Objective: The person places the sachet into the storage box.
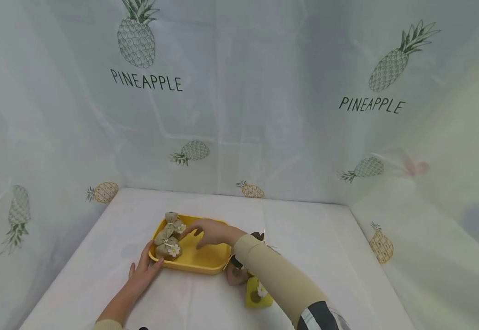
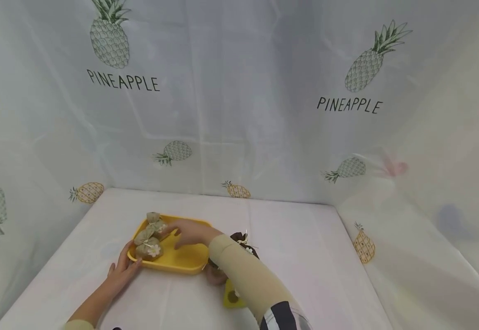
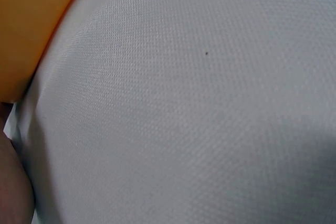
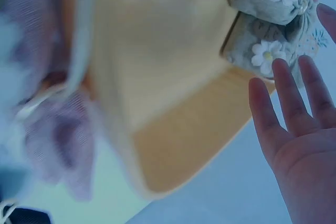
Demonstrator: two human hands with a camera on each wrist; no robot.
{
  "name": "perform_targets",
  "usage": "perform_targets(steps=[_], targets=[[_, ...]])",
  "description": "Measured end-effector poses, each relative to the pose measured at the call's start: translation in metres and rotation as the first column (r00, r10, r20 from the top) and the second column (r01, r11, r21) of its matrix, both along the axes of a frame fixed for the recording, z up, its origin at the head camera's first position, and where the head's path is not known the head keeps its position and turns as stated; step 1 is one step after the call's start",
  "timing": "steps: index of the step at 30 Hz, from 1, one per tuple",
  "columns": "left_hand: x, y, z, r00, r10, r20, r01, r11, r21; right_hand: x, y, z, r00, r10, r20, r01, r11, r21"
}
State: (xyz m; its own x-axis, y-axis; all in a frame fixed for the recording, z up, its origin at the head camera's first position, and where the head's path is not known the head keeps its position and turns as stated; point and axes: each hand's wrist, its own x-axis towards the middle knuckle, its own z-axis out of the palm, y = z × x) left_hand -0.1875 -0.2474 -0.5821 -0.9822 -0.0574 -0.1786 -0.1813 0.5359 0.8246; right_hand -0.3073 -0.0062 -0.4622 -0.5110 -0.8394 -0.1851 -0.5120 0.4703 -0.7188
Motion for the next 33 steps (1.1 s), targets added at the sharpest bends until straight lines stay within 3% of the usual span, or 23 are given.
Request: perform_targets(steps=[9, 18, 25, 33], targets=[[-0.001, 0.000, 0.002, 0.999, 0.000, 0.041, 0.000, 1.000, 0.000, 0.009, 0.040, 0.001, 0.998, -0.056, 0.015, 0.055, 0.998, 0.042], [0.002, 0.002, 0.006, 1.000, -0.011, -0.006, 0.011, 1.000, 0.007, 0.021, 0.077, 0.002, 0.995, -0.097, -0.017, 0.097, 0.993, 0.061], [0.003, 0.002, 0.006, 1.000, -0.003, -0.015, 0.003, 1.000, 0.004, 0.034, 0.105, 0.001, 0.986, -0.147, 0.083, 0.144, 0.989, 0.036], [0.002, 0.004, 0.010, 0.999, -0.010, 0.044, 0.011, 1.000, -0.005, 0.043, 0.136, -0.003, 0.984, -0.157, 0.090, 0.159, 0.987, -0.014]])
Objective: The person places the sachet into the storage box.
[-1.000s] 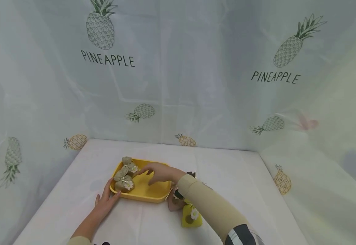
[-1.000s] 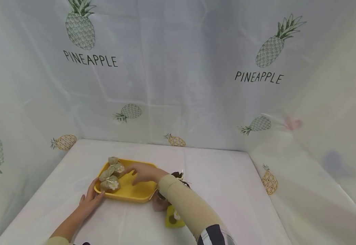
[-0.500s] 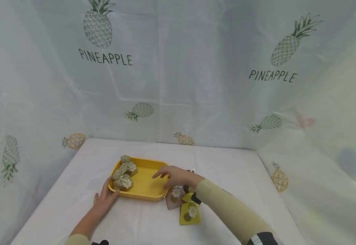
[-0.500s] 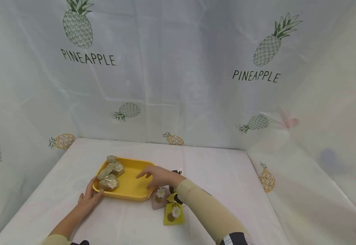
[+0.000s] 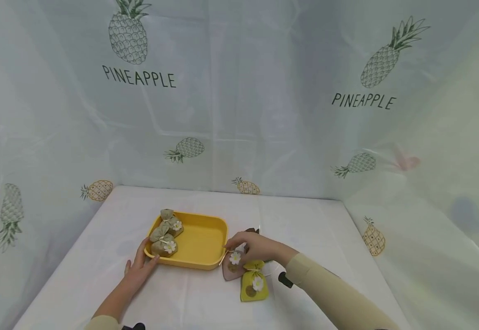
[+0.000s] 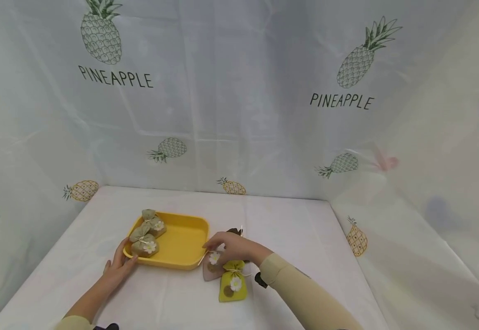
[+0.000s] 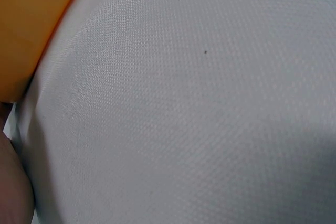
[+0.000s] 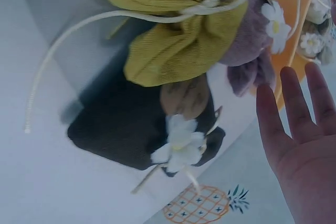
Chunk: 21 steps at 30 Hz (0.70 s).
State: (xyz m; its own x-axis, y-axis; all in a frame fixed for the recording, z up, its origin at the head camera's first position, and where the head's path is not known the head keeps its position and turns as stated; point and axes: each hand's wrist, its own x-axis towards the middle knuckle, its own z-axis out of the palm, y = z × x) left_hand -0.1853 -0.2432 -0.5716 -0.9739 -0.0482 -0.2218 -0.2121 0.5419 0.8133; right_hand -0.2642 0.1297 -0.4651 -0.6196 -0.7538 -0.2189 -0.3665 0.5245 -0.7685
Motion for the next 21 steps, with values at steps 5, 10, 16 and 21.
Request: perform_targets(steps=[5, 10, 16, 21], targets=[[0.000, -0.001, -0.001, 1.000, -0.004, -0.001, 0.004, 1.000, -0.005, 0.004, 0.016, -0.007, 0.999, -0.032, -0.018, 0.033, 0.999, 0.031], [0.000, -0.003, -0.003, 1.000, -0.003, -0.012, 0.003, 1.000, -0.003, 0.010, 0.030, -0.011, 0.998, -0.058, 0.015, 0.057, 0.998, 0.029], [-0.001, -0.004, -0.005, 1.000, -0.006, -0.024, 0.006, 1.000, -0.018, 0.016, 0.039, -0.013, 0.999, -0.030, 0.014, 0.029, 1.000, 0.011], [-0.002, -0.002, -0.003, 1.000, -0.004, -0.005, 0.004, 1.000, -0.018, 0.021, 0.045, -0.018, 1.000, -0.026, 0.015, 0.026, 0.999, 0.047]])
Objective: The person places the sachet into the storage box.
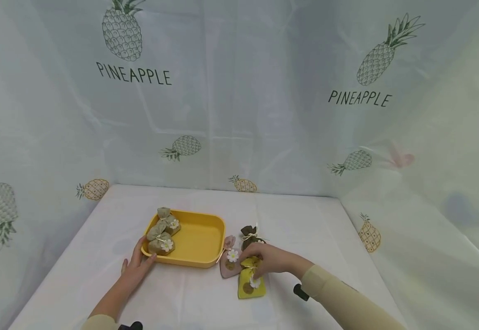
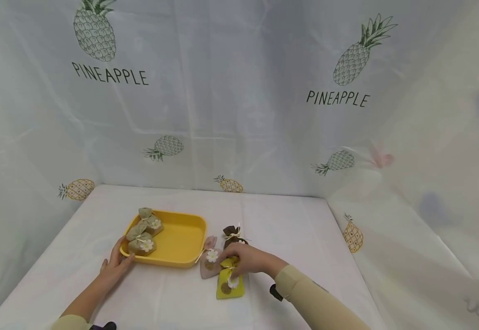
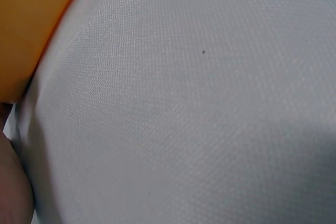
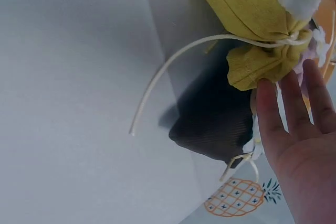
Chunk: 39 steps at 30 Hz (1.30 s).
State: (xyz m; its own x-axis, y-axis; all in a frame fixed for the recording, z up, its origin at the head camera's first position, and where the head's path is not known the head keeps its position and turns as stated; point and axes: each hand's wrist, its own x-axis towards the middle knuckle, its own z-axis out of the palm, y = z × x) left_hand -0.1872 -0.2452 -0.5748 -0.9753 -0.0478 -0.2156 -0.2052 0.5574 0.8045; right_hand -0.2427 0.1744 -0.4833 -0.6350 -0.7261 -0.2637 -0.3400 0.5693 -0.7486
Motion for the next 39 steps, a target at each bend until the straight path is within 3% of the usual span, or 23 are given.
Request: perform_targets(steps=[14, 27, 39], targets=[[-0.002, 0.000, -0.002, 1.000, 0.006, 0.006, -0.006, 1.000, -0.003, 0.004, 0.006, -0.019, 0.998, 0.052, -0.041, -0.051, 0.999, 0.019], [-0.001, -0.001, -0.001, 1.000, 0.002, -0.016, -0.001, 1.000, 0.019, 0.007, 0.005, -0.026, 0.999, 0.011, -0.042, -0.008, 0.998, 0.055], [0.001, 0.002, 0.003, 1.000, 0.009, 0.018, -0.009, 1.000, 0.018, 0.008, 0.000, -0.029, 0.996, 0.007, -0.091, 0.002, 0.994, 0.106]])
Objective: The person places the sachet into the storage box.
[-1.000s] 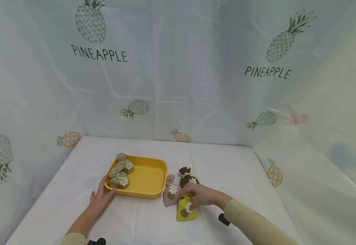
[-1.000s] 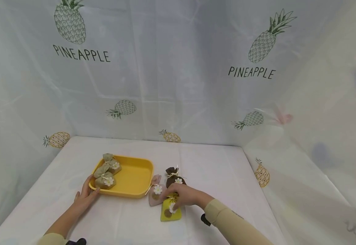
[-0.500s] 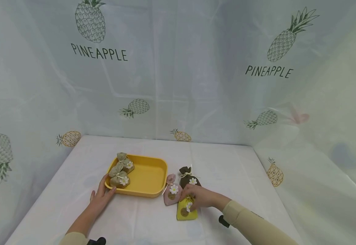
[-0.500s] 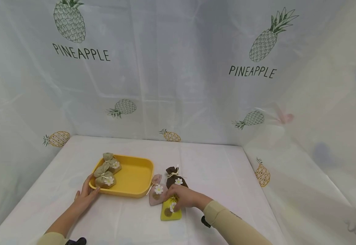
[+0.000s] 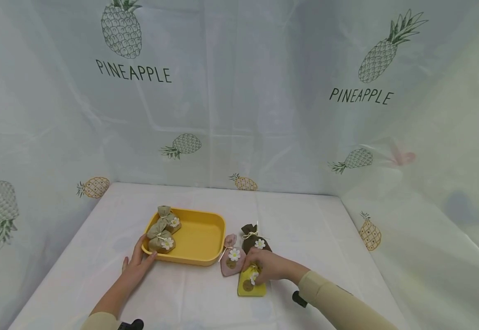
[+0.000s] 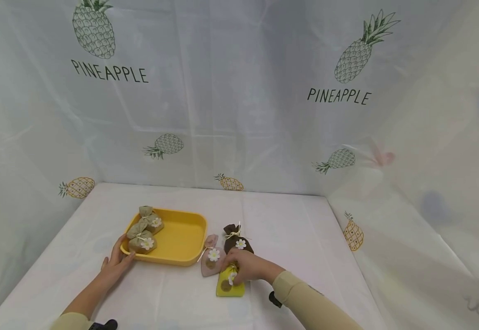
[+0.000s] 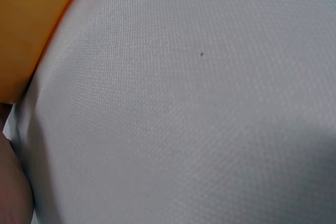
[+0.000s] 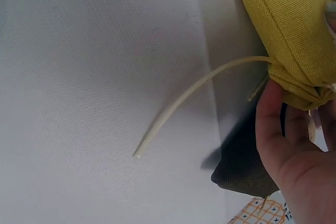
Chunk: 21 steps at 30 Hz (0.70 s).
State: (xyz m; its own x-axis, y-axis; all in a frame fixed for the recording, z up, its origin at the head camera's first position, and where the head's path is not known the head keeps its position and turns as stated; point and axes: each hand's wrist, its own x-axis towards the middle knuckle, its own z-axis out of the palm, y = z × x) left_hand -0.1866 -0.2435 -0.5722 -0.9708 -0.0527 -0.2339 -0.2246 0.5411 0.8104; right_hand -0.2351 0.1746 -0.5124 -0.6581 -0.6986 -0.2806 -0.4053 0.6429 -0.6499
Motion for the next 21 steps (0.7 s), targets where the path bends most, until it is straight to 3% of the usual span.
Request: perform_targets(steps=[9, 21], targets=[[0.001, -0.001, -0.001, 1.000, 0.001, -0.012, -0.001, 1.000, 0.001, -0.003, 0.001, 0.003, 0.999, 0.036, -0.027, -0.037, 0.999, -0.019], [-0.001, -0.004, -0.005, 0.999, -0.001, -0.047, 0.001, 1.000, 0.004, -0.021, -0.019, 0.046, 0.996, 0.042, -0.074, -0.050, 0.993, -0.111]])
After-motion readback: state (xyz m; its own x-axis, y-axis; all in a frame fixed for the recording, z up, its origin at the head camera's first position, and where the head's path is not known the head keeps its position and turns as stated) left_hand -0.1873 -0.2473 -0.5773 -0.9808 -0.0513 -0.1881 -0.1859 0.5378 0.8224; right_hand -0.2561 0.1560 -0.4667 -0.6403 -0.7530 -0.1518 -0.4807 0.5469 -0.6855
